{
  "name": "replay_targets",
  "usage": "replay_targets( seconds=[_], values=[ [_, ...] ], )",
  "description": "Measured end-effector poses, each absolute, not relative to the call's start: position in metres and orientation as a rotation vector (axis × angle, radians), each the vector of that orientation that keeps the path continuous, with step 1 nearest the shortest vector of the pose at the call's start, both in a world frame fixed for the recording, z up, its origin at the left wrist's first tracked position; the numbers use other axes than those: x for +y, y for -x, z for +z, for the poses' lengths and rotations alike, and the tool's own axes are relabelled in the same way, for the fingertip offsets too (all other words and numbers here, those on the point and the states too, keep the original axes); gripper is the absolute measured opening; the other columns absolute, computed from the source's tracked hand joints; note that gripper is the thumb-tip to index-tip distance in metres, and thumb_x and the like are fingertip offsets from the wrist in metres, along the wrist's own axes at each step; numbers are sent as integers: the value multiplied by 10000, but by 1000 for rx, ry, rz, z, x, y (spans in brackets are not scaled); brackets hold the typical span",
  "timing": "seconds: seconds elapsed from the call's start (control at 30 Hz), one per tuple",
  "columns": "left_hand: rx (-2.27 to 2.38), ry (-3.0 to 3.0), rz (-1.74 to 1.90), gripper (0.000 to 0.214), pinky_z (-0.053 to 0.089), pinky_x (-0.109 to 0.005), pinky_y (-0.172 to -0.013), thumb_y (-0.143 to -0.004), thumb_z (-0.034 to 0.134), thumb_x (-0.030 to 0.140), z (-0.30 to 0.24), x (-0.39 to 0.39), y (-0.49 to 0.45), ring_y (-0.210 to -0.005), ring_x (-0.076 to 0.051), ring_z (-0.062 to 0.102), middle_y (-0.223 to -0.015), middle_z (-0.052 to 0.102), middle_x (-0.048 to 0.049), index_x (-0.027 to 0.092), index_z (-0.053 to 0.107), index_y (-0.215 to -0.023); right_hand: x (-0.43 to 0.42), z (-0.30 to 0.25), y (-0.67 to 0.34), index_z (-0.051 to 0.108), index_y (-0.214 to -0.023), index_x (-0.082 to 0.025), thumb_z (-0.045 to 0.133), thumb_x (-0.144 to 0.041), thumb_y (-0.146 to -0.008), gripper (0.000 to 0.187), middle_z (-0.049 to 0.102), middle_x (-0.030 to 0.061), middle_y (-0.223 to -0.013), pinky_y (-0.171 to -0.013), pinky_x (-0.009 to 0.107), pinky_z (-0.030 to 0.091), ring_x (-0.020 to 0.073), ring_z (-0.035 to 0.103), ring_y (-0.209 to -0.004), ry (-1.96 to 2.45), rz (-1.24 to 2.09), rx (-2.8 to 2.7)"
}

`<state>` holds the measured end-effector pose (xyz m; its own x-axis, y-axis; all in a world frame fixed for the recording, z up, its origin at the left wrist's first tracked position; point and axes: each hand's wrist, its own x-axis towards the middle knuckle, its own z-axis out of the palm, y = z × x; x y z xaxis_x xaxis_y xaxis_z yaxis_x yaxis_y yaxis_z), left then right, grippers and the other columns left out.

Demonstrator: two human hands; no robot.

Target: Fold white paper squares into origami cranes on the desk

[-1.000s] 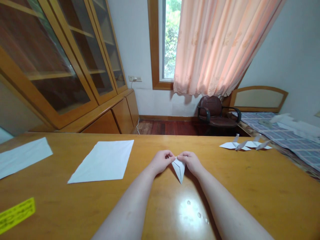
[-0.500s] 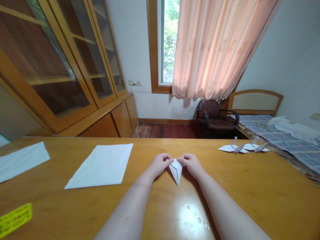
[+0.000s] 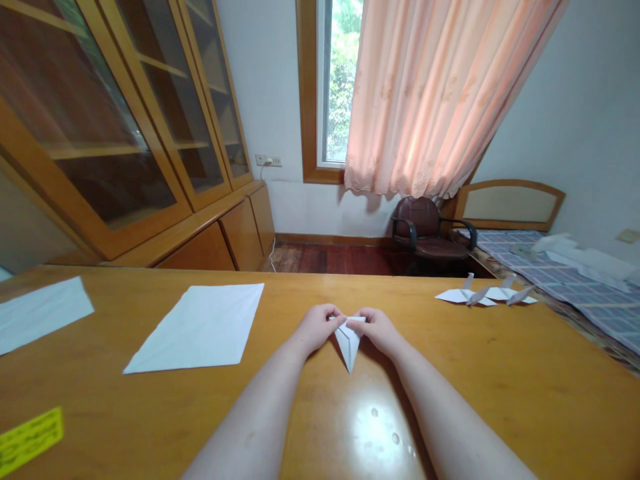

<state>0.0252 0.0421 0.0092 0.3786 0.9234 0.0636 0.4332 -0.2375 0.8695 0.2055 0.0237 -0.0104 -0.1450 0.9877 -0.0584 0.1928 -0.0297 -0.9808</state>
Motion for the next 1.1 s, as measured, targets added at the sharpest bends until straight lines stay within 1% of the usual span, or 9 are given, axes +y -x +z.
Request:
replay_targets(
  seconds=[0.13, 0.3, 0.63, 0.83, 0.93, 1.1],
  values=[
    [1166, -1869, 749, 239, 404, -246, -609, -747, 553, 378, 6, 43, -25, -666, -149, 551, -700, 636, -3, 161, 652, -743, 22, -10, -205, 622, -645, -148, 684, -392, -645, 252, 547, -17, -543, -519, 230, 331, 106, 446, -531, 1332, 1242, -1486],
    [1151, -1922, 728, 224, 406, -249, -622, -767, 536, 353, 6, 43, -24, -682, -153, 565, -717, 649, -10, 163, 653, -747, 21, -6, -203, 644, -653, -146, 674, -379, -652, 235, 553, -16, -545, -526, 233, 335, 109, 448, -536, 1325, 1243, -1489],
    [1098, -1968, 692, 249, 424, -264, -711, -815, 476, 332, 5, 46, -21, -782, -170, 592, -813, 681, -26, 168, 663, -809, 24, -8, -204, 664, -652, -141, 649, -349, -649, 209, 565, -12, -549, -546, 240, 334, 116, 464, -551, 1349, 1204, -1452],
    [1217, -1959, 737, 266, 395, -250, -617, -797, 501, 389, 2, 48, -20, -678, -155, 561, -696, 635, -4, 164, 617, -713, 24, -5, -204, 665, -643, -142, 638, -336, -641, 195, 585, 6, -566, -557, 248, 345, 130, 486, -572, 1366, 1162, -1382],
    [1213, -1967, 727, 236, 400, -253, -626, -801, 485, 346, 3, 49, -20, -677, -156, 570, -679, 630, -1, 170, 605, -701, 23, -4, -203, 661, -637, -145, 639, -342, -641, 198, 585, 10, -565, -557, 250, 349, 133, 485, -570, 1365, 1170, -1382],
    [1190, -1875, 687, 223, 439, -263, -655, -806, 463, 298, 5, 48, -21, -670, -161, 606, -688, 657, -15, 164, 636, -762, 23, -4, -204, 653, -635, -145, 632, -346, -642, 202, 572, 5, -550, -546, 252, 340, 130, 477, -553, 1366, 1179, -1369]
  ],
)
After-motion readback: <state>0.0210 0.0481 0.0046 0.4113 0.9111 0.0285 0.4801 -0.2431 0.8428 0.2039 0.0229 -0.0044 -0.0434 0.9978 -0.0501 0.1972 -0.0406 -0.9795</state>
